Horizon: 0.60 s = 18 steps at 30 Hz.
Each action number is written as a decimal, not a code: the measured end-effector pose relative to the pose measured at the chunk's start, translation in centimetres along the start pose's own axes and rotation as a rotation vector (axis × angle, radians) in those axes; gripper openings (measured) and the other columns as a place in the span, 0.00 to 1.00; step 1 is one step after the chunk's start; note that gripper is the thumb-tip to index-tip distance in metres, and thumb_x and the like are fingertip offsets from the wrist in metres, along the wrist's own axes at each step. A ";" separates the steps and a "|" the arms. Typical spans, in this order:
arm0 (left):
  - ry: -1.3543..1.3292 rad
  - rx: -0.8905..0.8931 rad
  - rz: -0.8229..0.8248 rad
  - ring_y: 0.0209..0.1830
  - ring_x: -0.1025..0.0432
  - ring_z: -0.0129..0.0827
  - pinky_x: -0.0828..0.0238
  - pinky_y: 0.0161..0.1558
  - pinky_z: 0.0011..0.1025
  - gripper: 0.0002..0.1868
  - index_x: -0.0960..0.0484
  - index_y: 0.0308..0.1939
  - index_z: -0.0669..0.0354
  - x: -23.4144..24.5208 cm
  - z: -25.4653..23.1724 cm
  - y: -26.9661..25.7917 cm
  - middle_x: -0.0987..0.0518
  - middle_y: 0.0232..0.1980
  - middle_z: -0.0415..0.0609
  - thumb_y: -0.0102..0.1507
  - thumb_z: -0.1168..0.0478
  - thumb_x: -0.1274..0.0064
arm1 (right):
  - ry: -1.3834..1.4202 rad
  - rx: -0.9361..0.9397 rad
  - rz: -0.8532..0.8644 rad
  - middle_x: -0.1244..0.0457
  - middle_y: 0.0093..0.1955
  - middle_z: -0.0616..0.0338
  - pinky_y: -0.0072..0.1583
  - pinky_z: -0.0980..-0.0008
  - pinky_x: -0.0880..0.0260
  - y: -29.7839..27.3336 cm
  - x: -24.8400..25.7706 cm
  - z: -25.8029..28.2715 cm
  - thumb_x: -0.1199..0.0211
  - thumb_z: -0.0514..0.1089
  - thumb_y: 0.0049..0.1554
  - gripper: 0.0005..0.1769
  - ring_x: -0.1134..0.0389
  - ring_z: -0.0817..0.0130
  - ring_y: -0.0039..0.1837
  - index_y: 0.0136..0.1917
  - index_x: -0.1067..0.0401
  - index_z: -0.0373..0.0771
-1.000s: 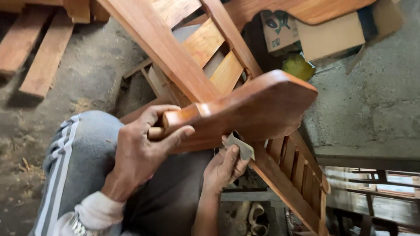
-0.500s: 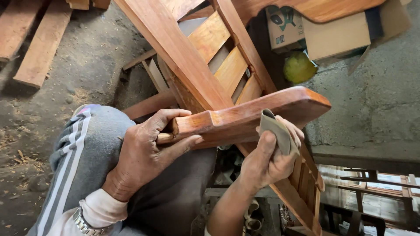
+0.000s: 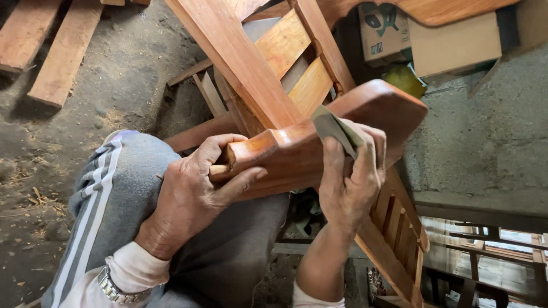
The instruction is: The person sands the curved armrest of a wooden chair using a piece of sandpaper. They hold the chair steady with one hand while rubbing the sandpaper back and forth along the wood's surface.
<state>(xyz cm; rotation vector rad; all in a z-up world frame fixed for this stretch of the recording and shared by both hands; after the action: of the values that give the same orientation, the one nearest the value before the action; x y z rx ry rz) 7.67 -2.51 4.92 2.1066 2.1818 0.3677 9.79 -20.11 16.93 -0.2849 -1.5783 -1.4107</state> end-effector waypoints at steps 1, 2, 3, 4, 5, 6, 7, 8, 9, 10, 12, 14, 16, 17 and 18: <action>0.022 0.034 -0.012 0.42 0.18 0.32 0.26 0.46 0.32 0.27 0.23 0.57 0.48 -0.1 0.2 0.0 0.15 0.49 0.38 0.59 0.44 0.35 | -0.085 0.033 0.007 0.36 0.54 0.44 0.61 0.56 0.31 0.2 0.1 -0.4 0.48 0.46 0.70 0.17 0.35 0.52 0.57 0.57 0.31 0.26; 0.045 0.067 -0.023 0.42 0.17 0.35 0.26 0.46 0.35 0.28 0.23 0.57 0.48 -0.1 0.4 -0.1 0.15 0.48 0.38 0.58 0.43 0.35 | -0.169 0.067 0.015 0.37 0.54 0.41 0.58 0.55 0.29 0.5 0.1 -0.8 0.49 0.48 0.70 0.19 0.35 0.51 0.56 0.55 0.31 0.26; 0.044 0.071 -0.023 0.42 0.17 0.35 0.26 0.46 0.35 0.28 0.23 0.57 0.48 -0.2 0.4 -0.1 0.15 0.48 0.38 0.58 0.43 0.35 | -0.169 0.067 0.018 0.37 0.54 0.41 0.58 0.55 0.29 0.8 0.3 -1.0 0.49 0.48 0.70 0.19 0.35 0.51 0.56 0.55 0.31 0.26; 0.043 0.082 -0.027 0.43 0.18 0.36 0.27 0.46 0.34 0.29 0.23 0.57 0.48 -0.2 0.4 -0.1 0.15 0.48 0.39 0.58 0.43 0.35 | -0.148 0.047 0.041 0.37 0.53 0.42 0.58 0.55 0.30 1.3 0.4 -1.2 0.49 0.46 0.71 0.18 0.34 0.51 0.56 0.55 0.31 0.26; 0.042 0.089 -0.030 0.43 0.19 0.36 0.28 0.47 0.34 0.29 0.24 0.57 0.49 -0.2 0.4 0.0 0.15 0.47 0.40 0.58 0.43 0.35 | -0.130 0.027 0.059 0.38 0.53 0.43 0.58 0.54 0.30 1.7 0.5 -1.4 0.48 0.45 0.71 0.16 0.34 0.52 0.55 0.55 0.31 0.27; 0.041 0.088 -0.029 0.43 0.19 0.36 0.28 0.47 0.34 0.29 0.24 0.57 0.49 -0.3 0.5 0.0 0.15 0.47 0.40 0.58 0.43 0.35 | -0.132 0.027 0.058 0.38 0.53 0.43 0.58 0.54 0.30 1.8 0.6 -1.1 0.48 0.45 0.71 0.16 0.34 0.52 0.55 0.55 0.31 0.27; 0.044 0.084 -0.036 0.42 0.19 0.36 0.28 0.47 0.34 0.29 0.23 0.57 0.48 -0.3 0.5 0.0 0.15 0.46 0.40 0.57 0.43 0.34 | -0.098 0.042 0.067 0.38 0.53 0.43 0.60 0.55 0.31 2.0 0.7 -0.8 0.48 0.44 0.71 0.15 0.35 0.52 0.56 0.56 0.31 0.27; 0.046 0.080 -0.043 0.42 0.19 0.36 0.28 0.47 0.34 0.29 0.23 0.57 0.48 -0.3 0.6 0.0 0.15 0.46 0.39 0.57 0.42 0.34 | -0.064 0.058 0.076 0.37 0.54 0.43 0.62 0.55 0.33 2.1 0.7 -0.5 0.48 0.43 0.71 0.15 0.37 0.52 0.58 0.57 0.31 0.26; 0.045 0.083 -0.044 0.42 0.19 0.36 0.28 0.47 0.34 0.29 0.23 0.57 0.48 -0.3 0.6 0.0 0.15 0.46 0.39 0.57 0.42 0.34 | -0.064 0.058 0.080 0.37 0.54 0.43 0.62 0.55 0.33 2.1 0.6 -0.2 0.48 0.43 0.71 0.15 0.37 0.52 0.58 0.57 0.31 0.26; 0.045 0.085 -0.044 0.42 0.19 0.36 0.28 0.47 0.34 0.29 0.23 0.57 0.48 -0.3 0.6 0.0 0.16 0.46 0.39 0.58 0.42 0.34 | -0.065 0.085 0.089 0.36 0.54 0.45 0.63 0.55 0.33 2.1 0.4 0.1 0.48 0.43 0.71 0.14 0.36 0.52 0.58 0.57 0.30 0.27; 0.047 0.088 -0.039 0.42 0.20 0.36 0.28 0.47 0.34 0.29 0.23 0.57 0.48 -0.4 0.7 -0.1 0.16 0.47 0.39 0.58 0.42 0.35 | -0.065 0.108 0.098 0.34 0.54 0.47 0.63 0.55 0.32 2.1 0.1 0.2 0.48 0.43 0.71 0.13 0.36 0.53 0.58 0.57 0.30 0.28; 0.053 0.048 -0.072 0.41 0.20 0.37 0.27 0.46 0.35 0.29 0.24 0.58 0.51 -0.4 0.7 -0.1 0.16 0.46 0.41 0.58 0.44 0.33 | -0.089 0.084 0.123 0.34 0.56 0.47 0.60 0.57 0.30 2.2 -0.3 -0.3 0.50 0.47 0.72 0.16 0.34 0.54 0.59 0.59 0.29 0.32; 0.047 0.050 -0.067 0.42 0.20 0.37 0.27 0.47 0.35 0.30 0.24 0.58 0.51 -0.4 0.6 -0.1 0.16 0.47 0.40 0.58 0.44 0.34 | -0.043 0.067 0.112 0.35 0.55 0.47 0.61 0.57 0.30 2.1 -0.6 -1.1 0.49 0.45 0.71 0.15 0.34 0.55 0.58 0.59 0.30 0.31; 0.042 0.053 -0.063 0.43 0.20 0.36 0.28 0.47 0.35 0.30 0.24 0.58 0.51 -0.3 0.5 0.0 0.16 0.48 0.40 0.58 0.44 0.34 | 0.006 0.050 0.101 0.35 0.54 0.48 0.61 0.57 0.30 2.1 -0.8 -1.5 0.48 0.44 0.71 0.14 0.35 0.55 0.58 0.58 0.30 0.30; 0.043 0.053 -0.065 0.43 0.20 0.36 0.28 0.47 0.35 0.30 0.24 0.58 0.51 -0.3 0.5 0.1 0.16 0.48 0.40 0.58 0.44 0.34 | 0.007 0.052 0.102 0.35 0.54 0.48 0.61 0.57 0.30 1.6 -1.2 -1.5 0.48 0.44 0.71 0.14 0.35 0.55 0.58 0.58 0.30 0.30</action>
<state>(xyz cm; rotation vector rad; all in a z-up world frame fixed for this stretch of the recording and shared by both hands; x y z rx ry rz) 7.85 -2.71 4.41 2.0671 2.3029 0.3569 12.23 -20.47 16.85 -0.3242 -1.5700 -1.2894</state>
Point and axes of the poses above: each hand's wrist, its own y-axis towards the middle knuckle, its own x-axis out of the back of the hand, z = x × y, the point moved 1 cm from there along y, towards the middle knuckle
